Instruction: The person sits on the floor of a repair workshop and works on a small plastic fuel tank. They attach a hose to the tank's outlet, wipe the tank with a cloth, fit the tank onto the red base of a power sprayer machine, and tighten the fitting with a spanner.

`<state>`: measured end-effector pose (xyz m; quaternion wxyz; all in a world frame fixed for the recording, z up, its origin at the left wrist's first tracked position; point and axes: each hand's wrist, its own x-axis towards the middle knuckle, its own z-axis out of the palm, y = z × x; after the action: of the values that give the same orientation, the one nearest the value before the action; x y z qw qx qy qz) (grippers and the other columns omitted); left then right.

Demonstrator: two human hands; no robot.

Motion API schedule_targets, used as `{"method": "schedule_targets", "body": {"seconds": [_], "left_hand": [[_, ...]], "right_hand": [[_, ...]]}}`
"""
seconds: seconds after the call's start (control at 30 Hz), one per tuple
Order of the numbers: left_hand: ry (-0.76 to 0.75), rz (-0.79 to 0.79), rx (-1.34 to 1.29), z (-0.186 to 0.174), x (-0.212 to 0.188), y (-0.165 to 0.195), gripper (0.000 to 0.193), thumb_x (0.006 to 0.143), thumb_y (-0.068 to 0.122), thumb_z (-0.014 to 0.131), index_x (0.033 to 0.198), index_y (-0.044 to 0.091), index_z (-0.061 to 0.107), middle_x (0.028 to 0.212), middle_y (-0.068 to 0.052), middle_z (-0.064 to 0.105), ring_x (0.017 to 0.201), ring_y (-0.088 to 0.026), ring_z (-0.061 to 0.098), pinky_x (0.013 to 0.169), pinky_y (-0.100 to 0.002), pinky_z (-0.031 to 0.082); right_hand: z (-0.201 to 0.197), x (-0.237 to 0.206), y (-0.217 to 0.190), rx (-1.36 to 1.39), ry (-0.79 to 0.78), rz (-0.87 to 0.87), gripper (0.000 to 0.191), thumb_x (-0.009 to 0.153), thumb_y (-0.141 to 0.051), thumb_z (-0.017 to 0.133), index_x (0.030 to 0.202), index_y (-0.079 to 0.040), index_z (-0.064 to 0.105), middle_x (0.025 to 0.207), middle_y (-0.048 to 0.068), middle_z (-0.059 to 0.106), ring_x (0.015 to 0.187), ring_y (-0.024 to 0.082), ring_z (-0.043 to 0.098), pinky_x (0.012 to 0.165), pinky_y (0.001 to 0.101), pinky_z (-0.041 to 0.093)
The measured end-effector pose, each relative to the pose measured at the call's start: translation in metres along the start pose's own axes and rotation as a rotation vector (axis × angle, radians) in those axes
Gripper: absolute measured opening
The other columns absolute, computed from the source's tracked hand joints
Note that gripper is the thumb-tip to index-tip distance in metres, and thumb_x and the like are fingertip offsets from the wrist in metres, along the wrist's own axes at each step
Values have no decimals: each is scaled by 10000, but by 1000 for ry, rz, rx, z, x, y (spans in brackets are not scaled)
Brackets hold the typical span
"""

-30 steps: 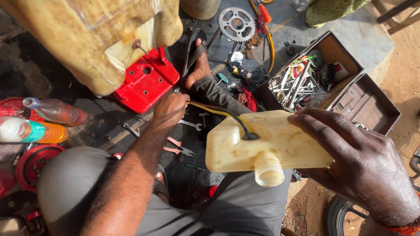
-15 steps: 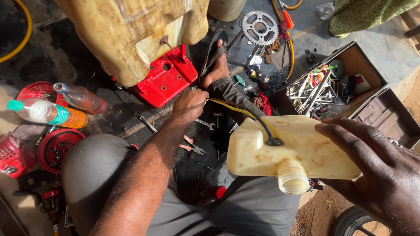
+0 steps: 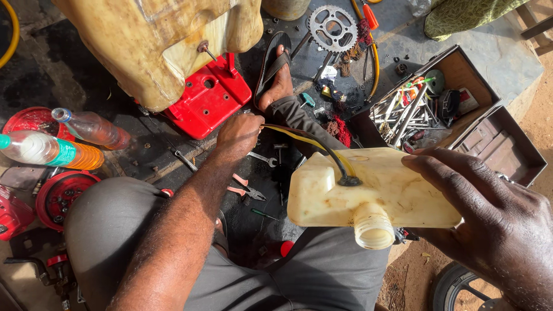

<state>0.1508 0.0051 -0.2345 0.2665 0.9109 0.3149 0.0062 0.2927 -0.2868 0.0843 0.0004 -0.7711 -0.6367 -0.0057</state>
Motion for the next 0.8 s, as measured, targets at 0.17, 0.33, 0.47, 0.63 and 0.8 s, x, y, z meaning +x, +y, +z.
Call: {"method": "schedule_targets", "body": {"seconds": [0.17, 0.33, 0.47, 0.63, 0.8], "left_hand": [[28, -15, -25, -2, -3, 3, 150, 981, 152, 616, 1029, 72, 734, 982, -177, 719, 934, -363, 702, 781, -505, 539], [68, 11, -51, -6, -4, 6, 168, 965, 155, 605, 1039, 77, 734, 949, -184, 724, 905, -364, 712, 772, -501, 548], [154, 4, -84, -6, 0, -1, 156, 924, 168, 630, 974, 58, 729, 901, -193, 717, 870, -401, 692, 716, -536, 525], [265, -84, 89, -1, 10, -23, 103, 926, 93, 611, 916, 56, 706, 889, -206, 722, 865, -413, 709, 752, -533, 551], [305, -203, 118, 0, 17, -47, 93, 907, 79, 623, 916, 58, 713, 889, -220, 724, 868, -412, 718, 752, -514, 571]], "right_hand": [[-1, -3, 6, -13, -36, -29, 906, 584, -437, 838, 1416, -180, 586, 1362, 48, 655, 1050, 276, 712, 772, 397, 584], [-2, -8, 14, 25, 4, -18, 904, 562, -411, 860, 1388, -161, 593, 1364, 72, 652, 1086, 290, 707, 817, 411, 585], [19, 2, 2, 310, 116, 301, 849, 650, -303, 888, 1388, -91, 526, 1279, 127, 685, 1108, 299, 720, 881, 405, 604], [108, 16, -21, 537, 32, 254, 788, 650, -292, 931, 1300, -55, 554, 1146, 167, 719, 1008, 322, 729, 807, 419, 585], [173, 11, -24, 478, 173, 109, 711, 736, -266, 866, 1345, -47, 572, 1200, 188, 673, 1045, 366, 698, 851, 437, 577]]}}
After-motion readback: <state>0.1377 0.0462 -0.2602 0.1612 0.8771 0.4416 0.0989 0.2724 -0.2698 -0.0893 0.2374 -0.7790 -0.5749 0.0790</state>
